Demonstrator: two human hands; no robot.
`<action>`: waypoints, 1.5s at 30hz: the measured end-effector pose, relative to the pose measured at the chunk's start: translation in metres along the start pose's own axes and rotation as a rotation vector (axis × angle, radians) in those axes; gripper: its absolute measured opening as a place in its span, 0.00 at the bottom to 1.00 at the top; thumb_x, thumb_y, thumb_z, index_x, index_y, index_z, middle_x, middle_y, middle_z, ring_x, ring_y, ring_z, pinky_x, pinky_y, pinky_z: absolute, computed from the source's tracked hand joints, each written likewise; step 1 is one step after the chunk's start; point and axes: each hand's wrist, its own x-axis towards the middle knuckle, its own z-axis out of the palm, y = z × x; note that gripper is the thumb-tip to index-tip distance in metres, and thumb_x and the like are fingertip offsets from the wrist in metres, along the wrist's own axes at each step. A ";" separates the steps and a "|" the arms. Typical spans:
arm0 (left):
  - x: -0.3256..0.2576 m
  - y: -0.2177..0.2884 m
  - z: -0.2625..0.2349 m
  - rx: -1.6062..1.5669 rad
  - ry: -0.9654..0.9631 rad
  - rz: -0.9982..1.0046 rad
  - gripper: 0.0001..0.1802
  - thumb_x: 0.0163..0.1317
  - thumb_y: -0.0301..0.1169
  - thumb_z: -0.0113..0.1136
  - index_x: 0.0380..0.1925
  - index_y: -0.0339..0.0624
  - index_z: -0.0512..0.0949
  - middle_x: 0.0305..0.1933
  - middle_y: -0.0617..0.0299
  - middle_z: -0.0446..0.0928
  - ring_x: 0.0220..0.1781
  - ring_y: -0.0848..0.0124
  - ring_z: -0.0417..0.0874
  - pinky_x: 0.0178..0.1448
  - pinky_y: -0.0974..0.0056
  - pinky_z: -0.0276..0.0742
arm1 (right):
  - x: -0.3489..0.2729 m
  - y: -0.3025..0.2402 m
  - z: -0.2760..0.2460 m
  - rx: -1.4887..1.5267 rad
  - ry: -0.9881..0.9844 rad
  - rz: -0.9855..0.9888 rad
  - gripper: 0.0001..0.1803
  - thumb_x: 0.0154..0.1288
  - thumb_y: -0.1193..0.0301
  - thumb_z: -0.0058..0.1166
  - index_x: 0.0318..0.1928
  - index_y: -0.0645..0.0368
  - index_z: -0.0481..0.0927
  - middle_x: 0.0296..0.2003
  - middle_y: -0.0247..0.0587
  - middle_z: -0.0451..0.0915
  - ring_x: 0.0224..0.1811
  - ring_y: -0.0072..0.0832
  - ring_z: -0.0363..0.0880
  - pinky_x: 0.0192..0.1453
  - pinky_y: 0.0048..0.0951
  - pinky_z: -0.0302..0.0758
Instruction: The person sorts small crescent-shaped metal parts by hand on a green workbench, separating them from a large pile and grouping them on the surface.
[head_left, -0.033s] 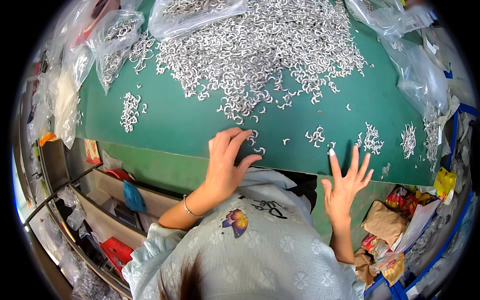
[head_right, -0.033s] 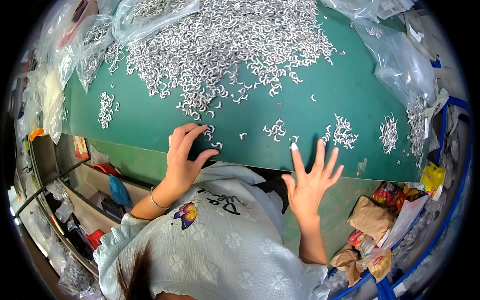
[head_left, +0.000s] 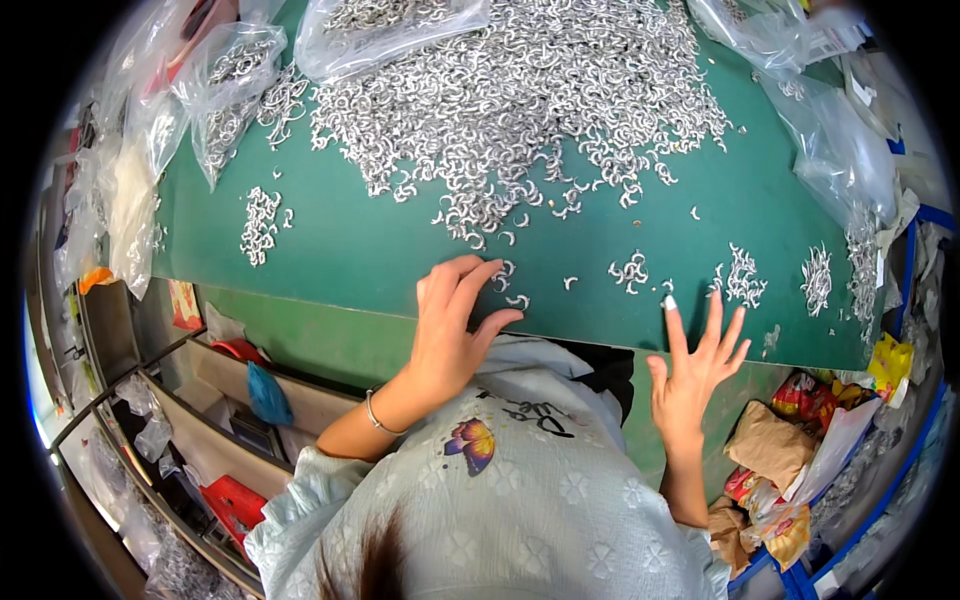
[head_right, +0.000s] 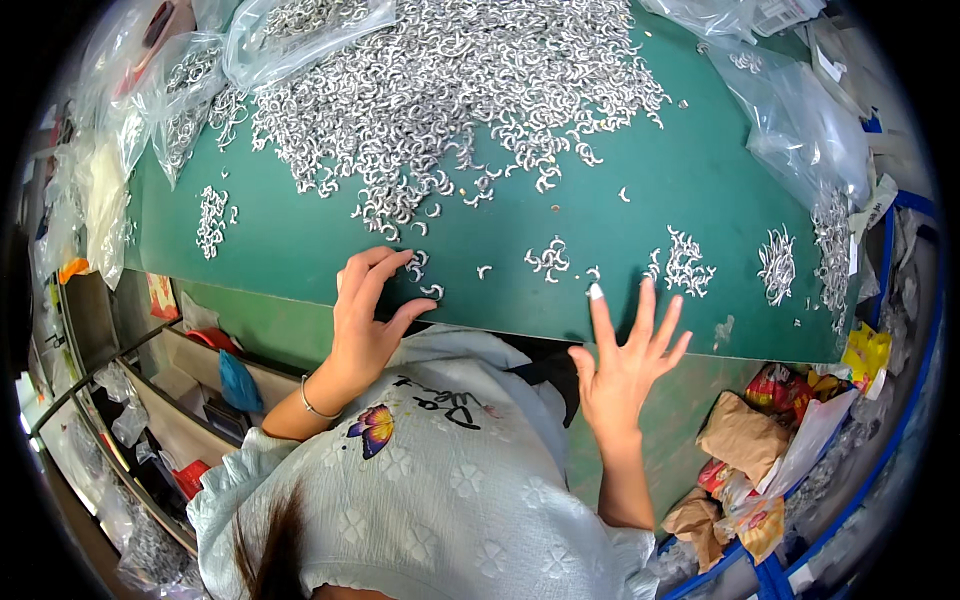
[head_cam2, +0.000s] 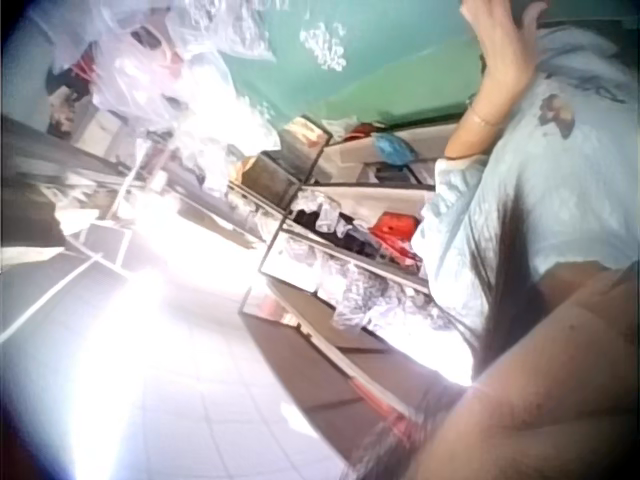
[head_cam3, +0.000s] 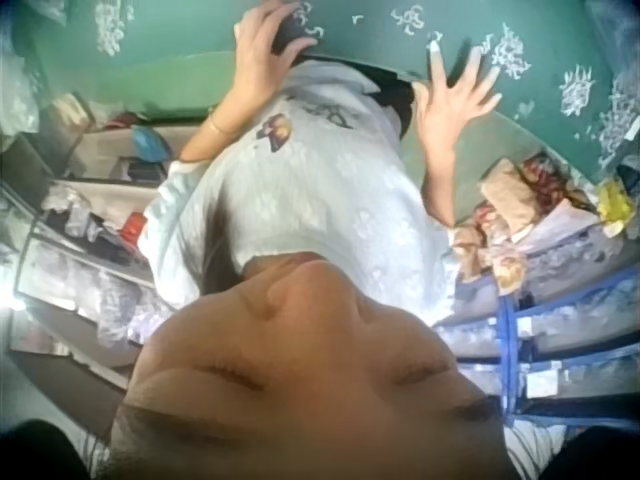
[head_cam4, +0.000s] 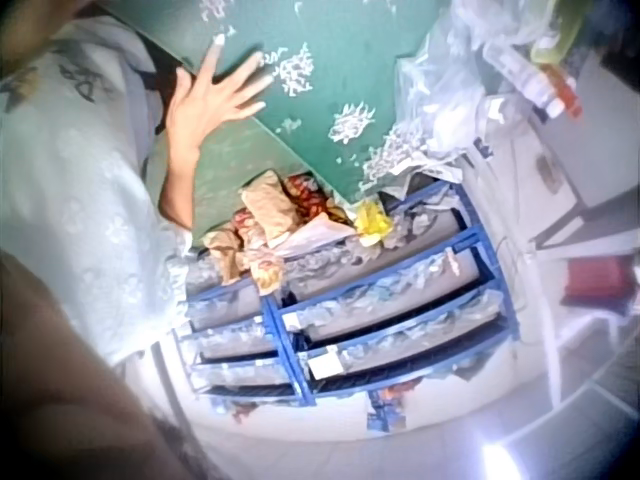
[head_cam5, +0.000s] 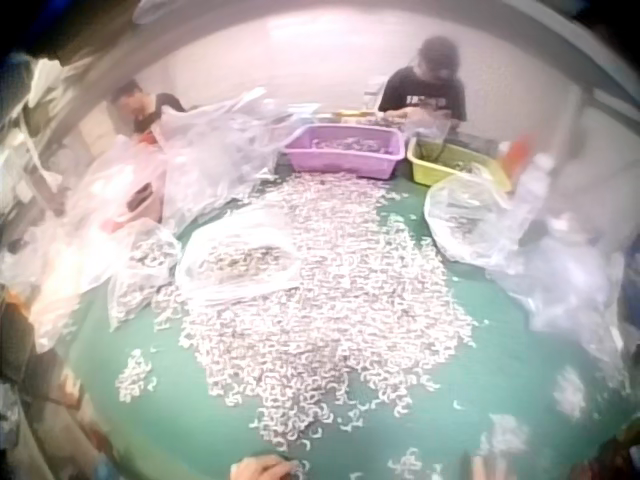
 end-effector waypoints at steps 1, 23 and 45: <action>-0.001 0.001 0.001 -0.006 0.007 -0.012 0.32 0.42 0.26 0.78 0.51 0.40 0.77 0.49 0.56 0.74 0.45 0.60 0.75 0.52 0.60 0.70 | 0.000 0.003 0.001 -0.006 0.012 0.022 0.30 0.65 0.48 0.51 0.66 0.39 0.72 0.75 0.52 0.50 0.76 0.62 0.39 0.71 0.71 0.34; -0.008 0.001 -0.003 0.025 -0.004 -0.014 0.29 0.45 0.28 0.76 0.50 0.42 0.77 0.49 0.57 0.73 0.49 0.60 0.72 0.54 0.59 0.62 | 0.047 -0.080 0.002 0.422 -0.189 -0.370 0.31 0.54 0.57 0.66 0.61 0.44 0.77 0.74 0.50 0.51 0.76 0.60 0.41 0.68 0.72 0.39; -0.008 -0.001 -0.002 0.038 0.018 0.007 0.27 0.45 0.31 0.76 0.47 0.41 0.78 0.45 0.59 0.74 0.49 0.60 0.73 0.55 0.58 0.60 | 0.052 -0.082 0.008 0.409 -0.147 -0.420 0.30 0.54 0.57 0.65 0.60 0.42 0.78 0.74 0.49 0.53 0.76 0.59 0.42 0.69 0.72 0.38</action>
